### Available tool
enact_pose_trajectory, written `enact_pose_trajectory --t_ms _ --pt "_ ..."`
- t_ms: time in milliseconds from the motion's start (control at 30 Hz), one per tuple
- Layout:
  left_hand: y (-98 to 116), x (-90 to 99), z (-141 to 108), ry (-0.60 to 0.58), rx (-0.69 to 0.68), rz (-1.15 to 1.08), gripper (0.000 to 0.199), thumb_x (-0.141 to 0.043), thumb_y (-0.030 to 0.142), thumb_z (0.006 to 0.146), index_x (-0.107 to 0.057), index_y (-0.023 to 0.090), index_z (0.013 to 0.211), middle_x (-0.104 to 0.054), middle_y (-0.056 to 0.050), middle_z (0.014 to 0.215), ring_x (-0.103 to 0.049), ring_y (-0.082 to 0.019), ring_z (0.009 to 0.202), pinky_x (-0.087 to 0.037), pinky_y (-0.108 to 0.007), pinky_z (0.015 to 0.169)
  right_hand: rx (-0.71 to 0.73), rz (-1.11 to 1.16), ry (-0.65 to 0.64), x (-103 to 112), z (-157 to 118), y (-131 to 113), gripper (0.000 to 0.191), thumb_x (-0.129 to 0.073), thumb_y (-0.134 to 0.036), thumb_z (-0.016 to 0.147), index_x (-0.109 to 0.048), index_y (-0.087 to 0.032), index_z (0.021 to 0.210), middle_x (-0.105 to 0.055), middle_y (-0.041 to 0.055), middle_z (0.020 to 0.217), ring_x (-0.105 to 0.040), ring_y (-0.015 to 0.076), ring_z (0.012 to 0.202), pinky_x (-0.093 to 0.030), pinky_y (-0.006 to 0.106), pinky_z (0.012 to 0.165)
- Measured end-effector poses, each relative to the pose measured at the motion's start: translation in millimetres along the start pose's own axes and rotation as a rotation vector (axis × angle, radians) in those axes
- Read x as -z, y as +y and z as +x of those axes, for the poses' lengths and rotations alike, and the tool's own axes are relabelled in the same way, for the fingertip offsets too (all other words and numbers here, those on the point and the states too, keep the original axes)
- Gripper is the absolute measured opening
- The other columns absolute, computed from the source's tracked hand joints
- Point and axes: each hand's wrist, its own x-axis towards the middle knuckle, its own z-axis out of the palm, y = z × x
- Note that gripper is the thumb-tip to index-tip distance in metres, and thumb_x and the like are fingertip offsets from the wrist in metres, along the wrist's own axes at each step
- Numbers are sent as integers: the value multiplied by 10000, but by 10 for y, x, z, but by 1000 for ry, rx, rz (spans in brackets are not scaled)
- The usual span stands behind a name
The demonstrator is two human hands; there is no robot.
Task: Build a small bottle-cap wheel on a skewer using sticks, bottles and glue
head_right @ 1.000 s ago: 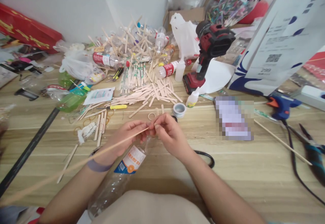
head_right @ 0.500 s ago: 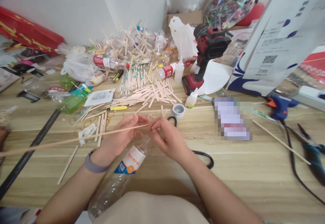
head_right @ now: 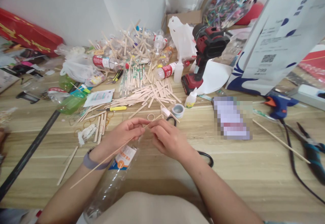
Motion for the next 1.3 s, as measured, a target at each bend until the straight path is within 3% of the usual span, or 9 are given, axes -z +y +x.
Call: enact_pose_trajectory --t_ms 100,233,367,567,867,1000,1100,1200,1300 --pt "-11 -14 6 47 -47 36 304 -658 317 814 -667 185 1088 -493 57 642 -420 -95 573 -323 -235 548 -85 89 90 9 -9 -39 149 -551 -108 842 -552 -250 887 -662 63 943 -636 202 888 -512 354 743" --pt "31 -38 -14 106 -111 77 296 -622 292 835 -640 178 1107 -465 64 624 -432 -100 585 -343 -237 568 -601 472 342 -30 17 -71 134 -549 -309 917 -557 -235 805 -565 -11 697 -494 113 536 -399 256 483" --pt "19 -71 -24 50 -147 171 297 -584 282 855 -620 167 1127 -440 71 614 -414 -98 563 -332 -233 539 -796 651 322 -73 76 -15 302 -590 -500 872 -598 -210 788 -470 -52 568 -324 70 393 -228 228 362" --pt "-27 -105 -30 16 -149 342 315 -527 369 908 -621 187 1146 -534 41 693 -466 -108 619 -354 -234 570 -862 818 400 -16 127 17 356 -743 -533 719 -644 -191 720 -405 -69 539 -303 56 428 -218 216 395" --pt "-5 -71 -33 174 -97 582 377 -477 446 918 -513 189 645 -450 45 580 -427 -122 586 -329 -248 556 -822 792 703 165 173 73 362 -789 -513 656 -583 -216 673 -516 -53 652 -352 50 464 -258 209 412" --pt "-14 -59 -13 253 -119 661 211 -539 366 889 -632 183 843 -658 -17 860 -529 -137 650 -405 -267 603 -806 770 647 135 174 13 362 -785 -529 665 -606 -214 655 -519 -43 621 -363 63 470 -265 222 421" --pt "73 -77 -45 334 -226 696 249 -517 283 904 -651 197 1095 -654 -66 1203 -605 -198 993 -463 -310 810 -803 750 583 90 145 -21 355 -755 -552 703 -638 -217 679 -461 -52 554 -356 73 468 -258 224 426" --pt "196 -150 -90 305 -241 655 254 -505 327 926 -683 199 1055 -698 -60 1154 -604 -214 1101 -450 -325 911 -804 721 520 44 101 -31 343 -706 -557 763 -651 -220 729 -442 -57 539 -354 78 466 -261 224 430" --pt "240 -256 -76 148 -155 531 293 -561 399 894 -687 203 1070 -726 -53 1105 -651 -217 1017 -487 -301 814 -803 683 461 9 71 -43 335 -676 -546 800 -657 -213 764 -439 -59 529 -356 79 465 -274 223 437"
